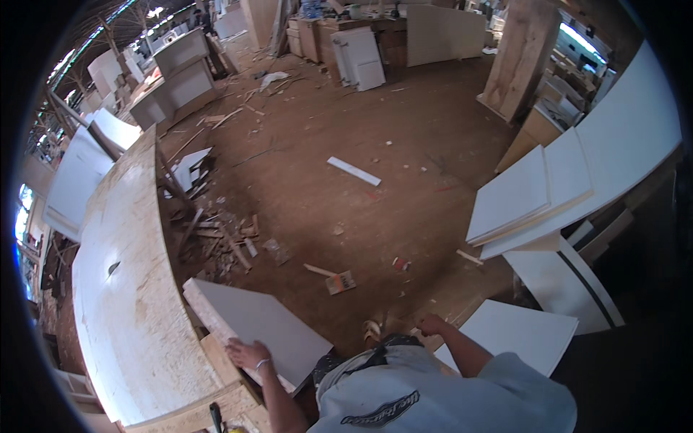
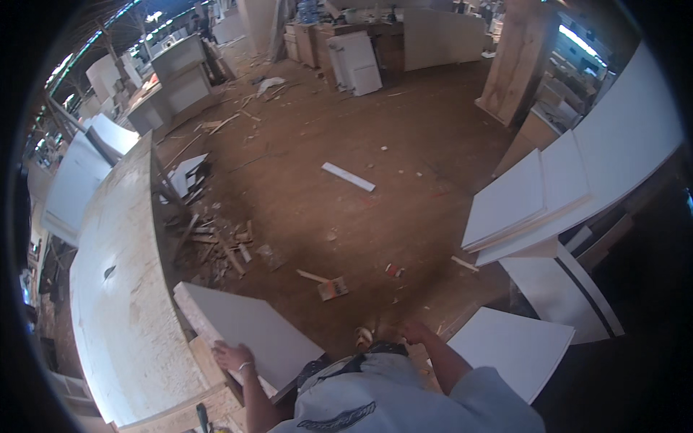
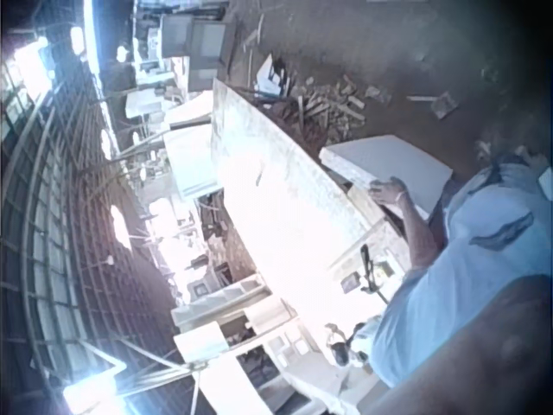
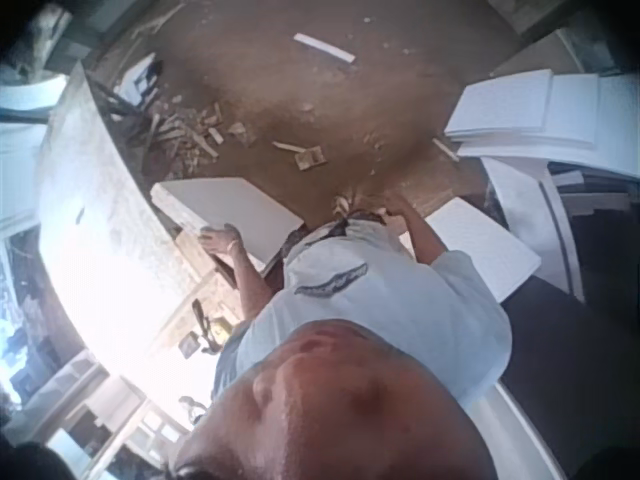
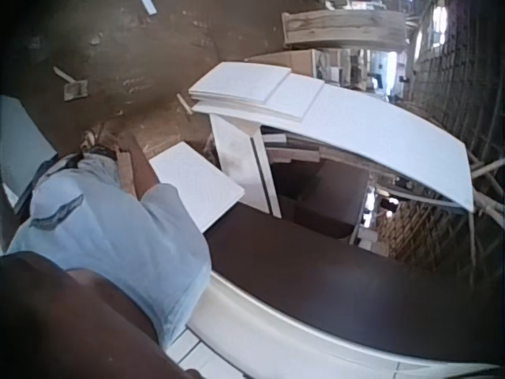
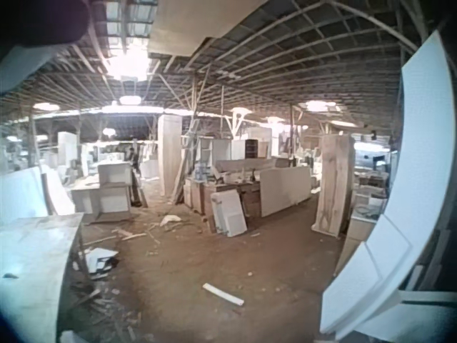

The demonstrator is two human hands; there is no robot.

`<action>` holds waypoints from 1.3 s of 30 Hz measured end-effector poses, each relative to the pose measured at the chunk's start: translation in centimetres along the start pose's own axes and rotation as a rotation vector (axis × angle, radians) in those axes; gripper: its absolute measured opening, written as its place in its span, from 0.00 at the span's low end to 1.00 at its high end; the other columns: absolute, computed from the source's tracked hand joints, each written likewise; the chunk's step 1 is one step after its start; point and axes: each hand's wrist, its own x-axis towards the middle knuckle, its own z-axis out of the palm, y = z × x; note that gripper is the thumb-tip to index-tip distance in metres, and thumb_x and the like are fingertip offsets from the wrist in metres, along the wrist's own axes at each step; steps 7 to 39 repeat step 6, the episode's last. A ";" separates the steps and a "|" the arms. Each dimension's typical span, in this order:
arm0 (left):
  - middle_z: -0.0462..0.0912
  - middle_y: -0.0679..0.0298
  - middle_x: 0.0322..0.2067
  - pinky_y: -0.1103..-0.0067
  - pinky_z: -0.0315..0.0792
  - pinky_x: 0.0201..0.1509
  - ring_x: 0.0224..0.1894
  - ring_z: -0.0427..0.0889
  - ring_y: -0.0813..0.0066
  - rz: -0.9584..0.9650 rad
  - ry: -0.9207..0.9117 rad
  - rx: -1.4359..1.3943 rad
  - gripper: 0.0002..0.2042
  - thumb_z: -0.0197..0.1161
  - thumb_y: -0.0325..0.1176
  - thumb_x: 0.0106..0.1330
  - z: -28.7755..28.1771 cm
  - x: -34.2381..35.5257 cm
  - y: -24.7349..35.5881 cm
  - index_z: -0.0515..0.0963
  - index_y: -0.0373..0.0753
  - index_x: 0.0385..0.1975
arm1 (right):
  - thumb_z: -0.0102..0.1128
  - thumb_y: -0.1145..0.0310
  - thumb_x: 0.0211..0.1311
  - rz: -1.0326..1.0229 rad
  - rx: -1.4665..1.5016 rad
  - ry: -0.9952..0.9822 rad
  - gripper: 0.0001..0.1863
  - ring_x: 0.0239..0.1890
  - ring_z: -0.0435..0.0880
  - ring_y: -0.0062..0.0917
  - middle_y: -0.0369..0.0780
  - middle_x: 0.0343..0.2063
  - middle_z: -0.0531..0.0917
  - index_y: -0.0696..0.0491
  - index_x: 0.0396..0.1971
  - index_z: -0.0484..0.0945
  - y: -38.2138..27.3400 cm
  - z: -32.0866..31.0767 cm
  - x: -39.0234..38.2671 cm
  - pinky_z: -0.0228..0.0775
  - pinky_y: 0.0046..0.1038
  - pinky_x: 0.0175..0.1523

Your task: The person feeds a large white board through a spinning table saw to cut it into smaller sections, carries the cut pieces to a stack on the floor, and then measures a board with a tape measure and marks it with a pencil.

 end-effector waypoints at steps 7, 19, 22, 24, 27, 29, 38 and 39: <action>0.57 0.40 0.72 0.55 0.55 0.77 0.75 0.57 0.46 0.027 -0.082 -0.033 0.49 0.68 0.48 0.63 -0.1 3.0 -0.8 0.46 0.34 0.77 | 0.66 0.58 0.56 0.126 -0.402 0.125 0.17 0.38 0.90 0.32 0.45 0.36 0.90 0.52 0.41 0.88 12.6 6.0 -1.6 0.81 0.39 0.47; 0.57 0.40 0.72 0.55 0.55 0.77 0.75 0.57 0.46 0.027 -0.082 -0.033 0.49 0.68 0.48 0.63 -0.1 3.0 -0.8 0.46 0.34 0.77 | 0.66 0.58 0.56 0.126 -0.402 0.125 0.17 0.38 0.90 0.32 0.45 0.36 0.90 0.52 0.41 0.88 12.6 6.0 -1.6 0.81 0.39 0.47; 0.57 0.40 0.72 0.55 0.55 0.77 0.75 0.57 0.46 0.027 -0.082 -0.033 0.49 0.68 0.48 0.63 -0.1 3.0 -0.8 0.46 0.34 0.77 | 0.66 0.58 0.56 0.126 -0.402 0.125 0.17 0.38 0.90 0.32 0.45 0.36 0.90 0.52 0.41 0.88 12.6 6.0 -1.6 0.81 0.39 0.47; 0.57 0.40 0.72 0.55 0.55 0.77 0.75 0.57 0.46 0.027 -0.082 -0.033 0.49 0.68 0.48 0.63 -0.1 3.0 -0.8 0.46 0.34 0.77 | 0.66 0.58 0.56 0.126 -0.402 0.125 0.17 0.38 0.90 0.32 0.45 0.36 0.90 0.52 0.41 0.88 12.6 6.0 -1.6 0.81 0.39 0.47; 0.57 0.40 0.72 0.55 0.55 0.77 0.75 0.57 0.46 0.027 -0.082 -0.033 0.49 0.68 0.48 0.63 -0.1 3.0 -0.8 0.46 0.34 0.77 | 0.66 0.58 0.56 0.126 -0.402 0.125 0.17 0.38 0.90 0.32 0.45 0.36 0.90 0.52 0.41 0.88 12.6 6.0 -1.6 0.81 0.39 0.47; 0.57 0.40 0.72 0.55 0.55 0.77 0.75 0.57 0.46 0.027 -0.082 -0.033 0.49 0.68 0.48 0.63 -0.1 3.0 -0.8 0.46 0.34 0.77 | 0.66 0.58 0.56 0.126 -0.402 0.125 0.17 0.38 0.90 0.32 0.45 0.36 0.90 0.52 0.41 0.88 12.6 6.0 -1.6 0.81 0.39 0.47; 0.57 0.40 0.72 0.55 0.55 0.77 0.75 0.57 0.46 0.027 -0.082 -0.033 0.49 0.68 0.48 0.63 -0.1 3.0 -0.8 0.46 0.34 0.77 | 0.66 0.58 0.56 0.126 -0.402 0.125 0.17 0.38 0.90 0.32 0.45 0.36 0.90 0.52 0.41 0.88 12.6 6.0 -1.6 0.81 0.39 0.47; 0.57 0.40 0.72 0.55 0.55 0.77 0.75 0.57 0.46 0.027 -0.082 -0.033 0.49 0.68 0.48 0.63 -0.1 3.0 -0.8 0.46 0.34 0.77 | 0.66 0.58 0.56 0.126 -0.402 0.125 0.17 0.38 0.90 0.32 0.45 0.36 0.90 0.52 0.41 0.88 12.6 6.0 -1.6 0.81 0.39 0.47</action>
